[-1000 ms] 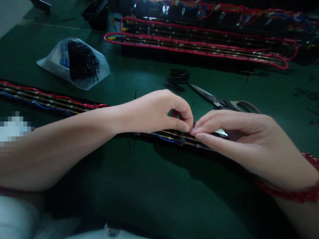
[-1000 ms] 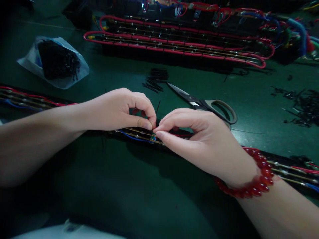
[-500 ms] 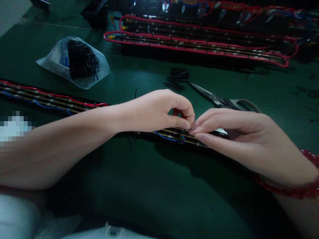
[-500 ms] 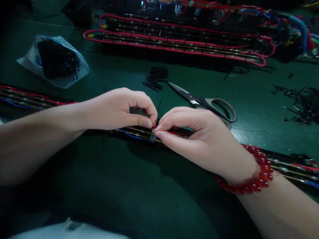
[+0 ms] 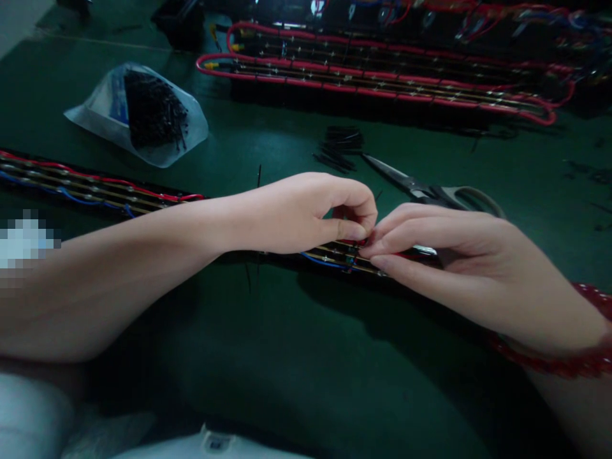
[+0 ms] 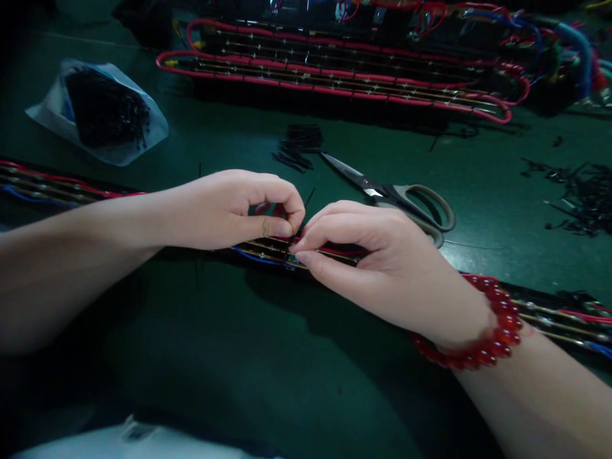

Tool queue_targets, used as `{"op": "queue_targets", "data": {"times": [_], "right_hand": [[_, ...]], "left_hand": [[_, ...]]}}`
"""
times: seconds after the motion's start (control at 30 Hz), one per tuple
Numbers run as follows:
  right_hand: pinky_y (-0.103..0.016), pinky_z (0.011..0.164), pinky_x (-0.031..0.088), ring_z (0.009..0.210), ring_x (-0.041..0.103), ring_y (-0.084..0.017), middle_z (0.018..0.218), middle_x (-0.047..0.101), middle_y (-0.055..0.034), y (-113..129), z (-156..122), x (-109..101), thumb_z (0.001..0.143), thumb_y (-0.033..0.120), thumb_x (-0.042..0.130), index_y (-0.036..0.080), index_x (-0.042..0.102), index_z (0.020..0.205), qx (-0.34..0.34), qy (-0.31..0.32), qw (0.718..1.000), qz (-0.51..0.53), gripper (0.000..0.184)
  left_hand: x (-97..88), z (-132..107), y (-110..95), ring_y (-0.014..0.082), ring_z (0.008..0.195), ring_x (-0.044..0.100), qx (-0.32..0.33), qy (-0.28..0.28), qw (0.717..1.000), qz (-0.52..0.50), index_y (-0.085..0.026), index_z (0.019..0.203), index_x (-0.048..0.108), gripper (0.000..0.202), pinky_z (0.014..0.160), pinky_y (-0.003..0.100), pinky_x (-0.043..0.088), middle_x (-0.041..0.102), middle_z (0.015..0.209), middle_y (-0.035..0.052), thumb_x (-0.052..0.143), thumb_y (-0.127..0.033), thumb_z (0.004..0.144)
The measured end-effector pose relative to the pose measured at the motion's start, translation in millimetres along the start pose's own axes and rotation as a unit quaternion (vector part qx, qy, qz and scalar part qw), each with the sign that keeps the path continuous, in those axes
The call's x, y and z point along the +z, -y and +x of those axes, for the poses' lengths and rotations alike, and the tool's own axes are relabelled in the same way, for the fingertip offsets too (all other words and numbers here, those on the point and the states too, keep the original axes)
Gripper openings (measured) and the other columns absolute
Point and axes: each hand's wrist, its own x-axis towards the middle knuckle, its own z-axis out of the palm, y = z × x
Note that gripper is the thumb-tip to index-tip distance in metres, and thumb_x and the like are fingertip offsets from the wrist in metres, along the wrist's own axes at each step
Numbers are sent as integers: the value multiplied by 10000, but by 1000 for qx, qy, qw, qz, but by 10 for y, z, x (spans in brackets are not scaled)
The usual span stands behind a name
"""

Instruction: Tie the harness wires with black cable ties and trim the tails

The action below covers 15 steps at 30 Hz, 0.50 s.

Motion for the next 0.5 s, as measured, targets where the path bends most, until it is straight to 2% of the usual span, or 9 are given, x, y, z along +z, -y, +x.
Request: {"op": "queue_targets", "data": {"times": [0.17, 0.33, 0.5], "right_hand": [[-347, 686, 587, 802, 724, -213, 890, 791, -34, 22, 4, 11, 939, 343, 703, 263, 787, 848, 2, -6, 1000, -6, 148], [-330, 659, 575, 714, 681, -188, 825, 776, -23, 47, -2, 18, 941, 343, 692, 248, 786, 866, 49, -38, 998, -21, 153], [-340, 651, 580, 753, 711, -206, 872, 792, -34, 26, 15, 14, 925, 346, 704, 259, 781, 822, 20, -21, 999, -37, 156]], "left_hand": [[-8, 10, 8, 121, 847, 657, 2, 5, 1000, -5, -230, 918, 706, 85, 826, 227, 524, 695, 889, -55, 624, -237, 937], [-33, 11, 8, 118, 847, 679, 14, 7, 1000, -25, -217, 899, 729, 73, 817, 223, 518, 715, 878, -50, 658, -213, 917], [-47, -20, -6, 120, 828, 693, 23, 16, 999, -41, -222, 921, 760, 108, 808, 237, 530, 749, 901, -31, 652, -232, 919]]}}
